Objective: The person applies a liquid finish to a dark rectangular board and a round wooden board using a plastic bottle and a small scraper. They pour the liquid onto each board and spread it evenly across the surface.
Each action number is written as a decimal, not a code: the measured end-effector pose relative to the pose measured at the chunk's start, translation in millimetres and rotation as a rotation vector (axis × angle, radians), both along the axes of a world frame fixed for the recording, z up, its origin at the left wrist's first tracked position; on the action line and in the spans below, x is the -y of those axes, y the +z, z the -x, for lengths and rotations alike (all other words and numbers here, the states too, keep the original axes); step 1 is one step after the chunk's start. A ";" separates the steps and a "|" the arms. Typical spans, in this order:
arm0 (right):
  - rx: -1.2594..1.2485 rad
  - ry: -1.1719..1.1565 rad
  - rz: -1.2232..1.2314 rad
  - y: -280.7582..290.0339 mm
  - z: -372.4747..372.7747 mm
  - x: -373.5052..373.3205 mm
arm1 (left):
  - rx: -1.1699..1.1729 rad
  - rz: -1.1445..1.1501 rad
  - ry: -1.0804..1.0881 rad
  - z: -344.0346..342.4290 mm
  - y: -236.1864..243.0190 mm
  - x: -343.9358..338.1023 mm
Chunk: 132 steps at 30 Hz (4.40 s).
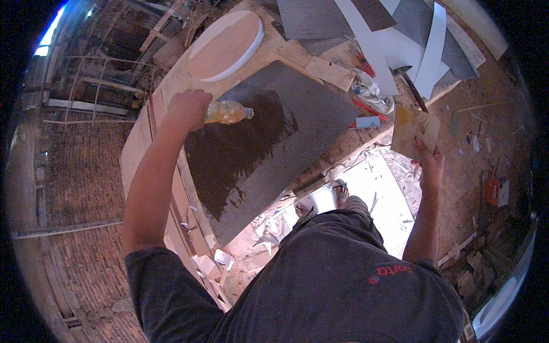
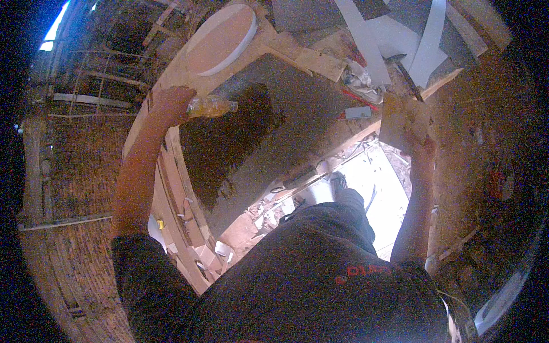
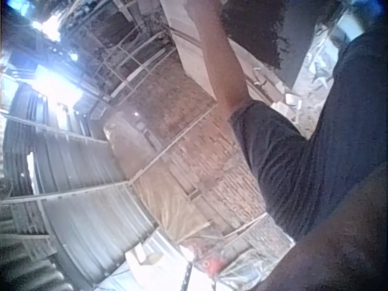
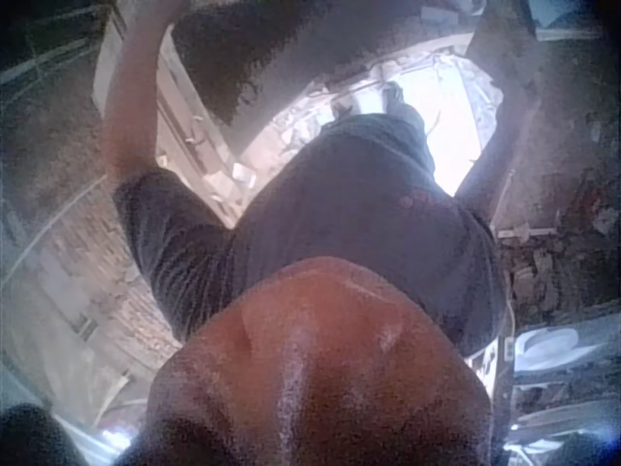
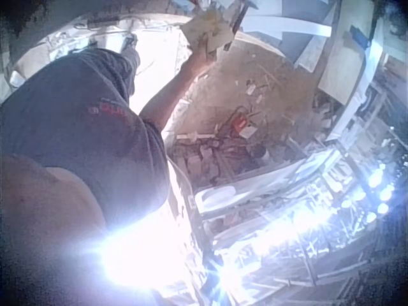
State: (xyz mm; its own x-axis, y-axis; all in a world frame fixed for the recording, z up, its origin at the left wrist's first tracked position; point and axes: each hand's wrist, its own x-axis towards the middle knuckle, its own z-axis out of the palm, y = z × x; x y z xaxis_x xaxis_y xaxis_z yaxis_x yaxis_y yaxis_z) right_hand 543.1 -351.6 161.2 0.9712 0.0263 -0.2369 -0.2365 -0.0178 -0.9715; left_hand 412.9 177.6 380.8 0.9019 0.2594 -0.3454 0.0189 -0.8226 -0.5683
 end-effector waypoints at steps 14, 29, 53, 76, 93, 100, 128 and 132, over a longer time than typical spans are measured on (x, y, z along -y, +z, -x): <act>0.013 0.042 0.027 7.6 -2.0 -8.0 | 0.041 0.114 0.068 21.1 -16.1 -20.9; 0.019 0.047 0.056 7.6 -5.4 -12.9 | 0.108 0.378 0.165 31.7 -59.2 -28.4; 0.540 0.777 0.308 14.1 139.4 -223.9 | 0.180 0.676 0.418 254.4 -116.4 -96.8; 0.861 0.799 0.976 15.1 281.7 -337.2 | 0.547 1.753 0.625 359.8 -154.1 -103.3; 1.001 0.736 1.133 -65.9 239.8 -305.6 | 1.369 1.921 0.700 511.3 -71.9 -136.9; 0.915 0.632 1.204 -45.0 211.6 -283.3 | 1.361 0.981 0.907 654.6 -138.0 -212.2; 0.930 0.627 1.192 -4.6 229.4 -283.1 | 0.917 0.475 1.043 845.2 -362.1 -312.0; 0.882 0.612 1.191 -2.2 222.6 -282.1 | 0.971 0.512 1.020 832.9 -341.9 -309.3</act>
State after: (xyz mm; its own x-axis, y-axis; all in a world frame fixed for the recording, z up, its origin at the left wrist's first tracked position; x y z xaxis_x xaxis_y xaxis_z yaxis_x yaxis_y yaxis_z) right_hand 320.5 -69.6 159.0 0.7223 0.6631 0.1964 0.6908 -0.7056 -0.1579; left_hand -420.1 486.9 38.9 0.3382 0.9408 0.0203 0.8827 -0.3247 0.3397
